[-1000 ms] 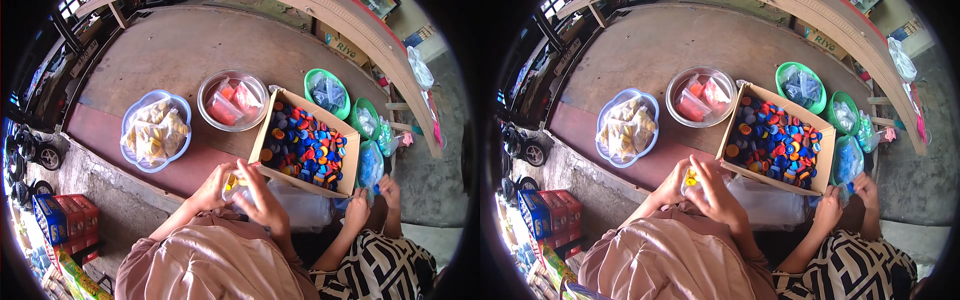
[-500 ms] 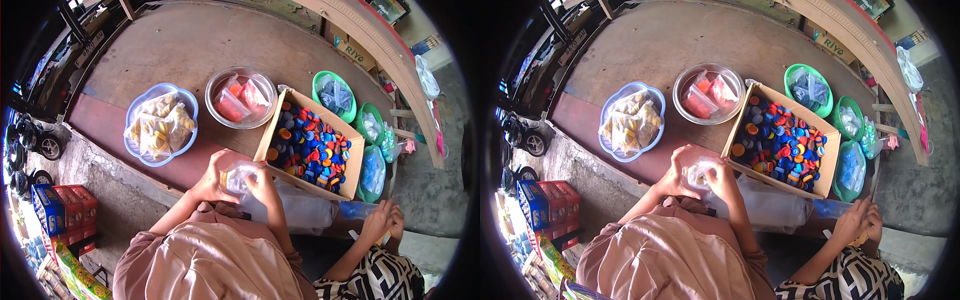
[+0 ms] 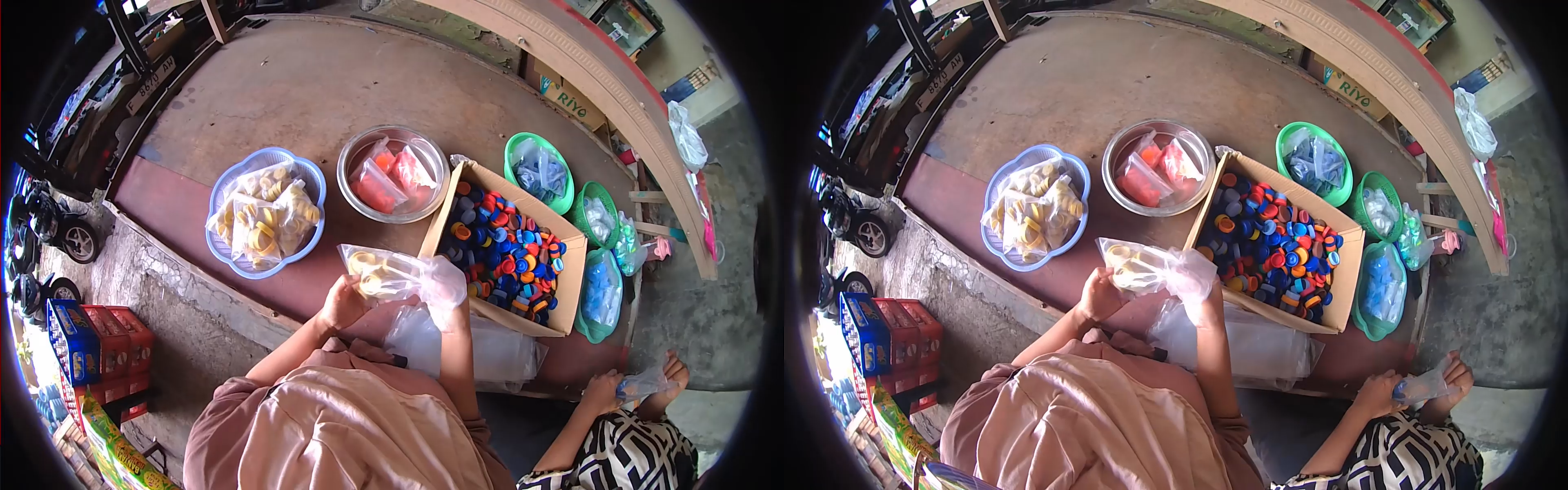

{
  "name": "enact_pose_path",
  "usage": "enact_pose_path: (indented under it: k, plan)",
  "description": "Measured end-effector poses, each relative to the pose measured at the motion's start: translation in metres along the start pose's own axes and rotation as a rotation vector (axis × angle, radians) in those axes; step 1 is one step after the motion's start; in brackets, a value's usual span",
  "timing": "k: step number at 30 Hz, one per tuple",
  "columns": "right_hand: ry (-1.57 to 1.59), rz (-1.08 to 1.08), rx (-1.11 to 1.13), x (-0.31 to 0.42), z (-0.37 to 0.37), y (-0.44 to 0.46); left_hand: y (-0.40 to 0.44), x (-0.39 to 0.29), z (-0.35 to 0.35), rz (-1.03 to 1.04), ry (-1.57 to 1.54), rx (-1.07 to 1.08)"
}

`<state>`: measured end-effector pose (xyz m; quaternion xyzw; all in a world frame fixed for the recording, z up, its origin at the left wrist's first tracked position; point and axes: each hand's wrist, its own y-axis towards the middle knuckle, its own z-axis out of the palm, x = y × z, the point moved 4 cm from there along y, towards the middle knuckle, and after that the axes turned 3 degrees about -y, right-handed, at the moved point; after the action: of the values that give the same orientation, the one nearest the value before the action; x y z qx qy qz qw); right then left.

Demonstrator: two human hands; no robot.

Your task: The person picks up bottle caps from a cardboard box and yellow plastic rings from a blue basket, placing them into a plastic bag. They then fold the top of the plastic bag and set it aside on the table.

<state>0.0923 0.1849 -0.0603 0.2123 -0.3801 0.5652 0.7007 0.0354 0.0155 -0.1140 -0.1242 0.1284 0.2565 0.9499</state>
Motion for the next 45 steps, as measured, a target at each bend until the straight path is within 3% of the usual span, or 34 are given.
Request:
enact_pose_path:
  k: [2,3,6,7,10,14,17,20,24,26,27,28,29,30,31,35,39,42,45]
  plan:
    - [-0.199,-0.066,0.014,0.007,-0.007,-0.005,0.000,-0.002,0.007,0.029,0.082,0.025]
    - [-0.354,0.031,-0.011,0.008,-0.013,-0.006,0.001,-0.005,0.011,0.054,0.141,0.040]
    - [-0.745,0.009,-0.042,0.004,-0.024,-0.011,-0.002,-0.006,0.012,0.125,0.364,-0.037]
    - [-0.679,0.014,0.007,0.005,-0.022,-0.012,-0.002,-0.007,0.016,0.126,0.329,-0.070]
    - [-0.859,-0.233,0.067,0.009,-0.005,-0.009,-0.002,-0.009,0.017,0.224,0.529,-0.176]
    - [-1.060,-0.299,0.079,-0.004,-0.003,-0.006,-0.005,-0.017,0.030,0.213,0.718,-0.192]
    - [-0.780,-0.119,0.026,0.006,0.017,-0.008,-0.006,-0.018,0.030,0.199,0.798,-0.211]
    - [-1.008,-0.289,0.153,0.009,0.022,-0.005,-0.007,-0.016,0.024,0.264,0.847,-0.206]
    - [-1.232,-0.586,0.123,0.025,0.039,-0.015,-0.010,-0.015,0.020,0.212,0.811,-0.214]
    - [-0.870,-0.292,-0.094,0.019,0.038,-0.019,-0.013,-0.018,0.018,0.205,0.756,-0.206]
    - [-0.761,-0.196,-0.167,0.016,0.038,-0.023,-0.017,-0.024,0.023,0.300,0.941,-0.144]
    - [-0.821,-0.181,-0.167,0.018,0.039,-0.025,-0.019,-0.025,0.024,0.360,0.809,-0.160]
    - [-0.879,-0.165,-0.167,0.019,0.039,-0.026,-0.023,-0.031,0.020,0.472,1.067,-0.168]
    - [-1.166,-0.445,0.005,0.027,0.049,-0.029,-0.026,-0.038,0.023,0.584,1.326,-0.172]
    - [-1.193,-0.478,0.021,0.023,0.046,-0.028,-0.028,-0.041,0.027,0.653,1.502,-0.134]
    - [-1.178,-0.465,0.047,0.010,0.042,-0.024,-0.023,-0.031,0.053,0.558,1.550,0.037]
    - [-1.065,-0.353,0.086,0.016,0.051,-0.024,-0.020,-0.028,0.084,0.764,1.675,0.227]
    - [-1.049,-0.346,0.095,0.011,0.052,-0.028,-0.011,-0.024,0.078,0.490,1.682,0.209]
    - [-1.287,-0.508,0.029,0.011,0.052,-0.030,-0.007,-0.027,0.067,0.462,1.656,0.118]
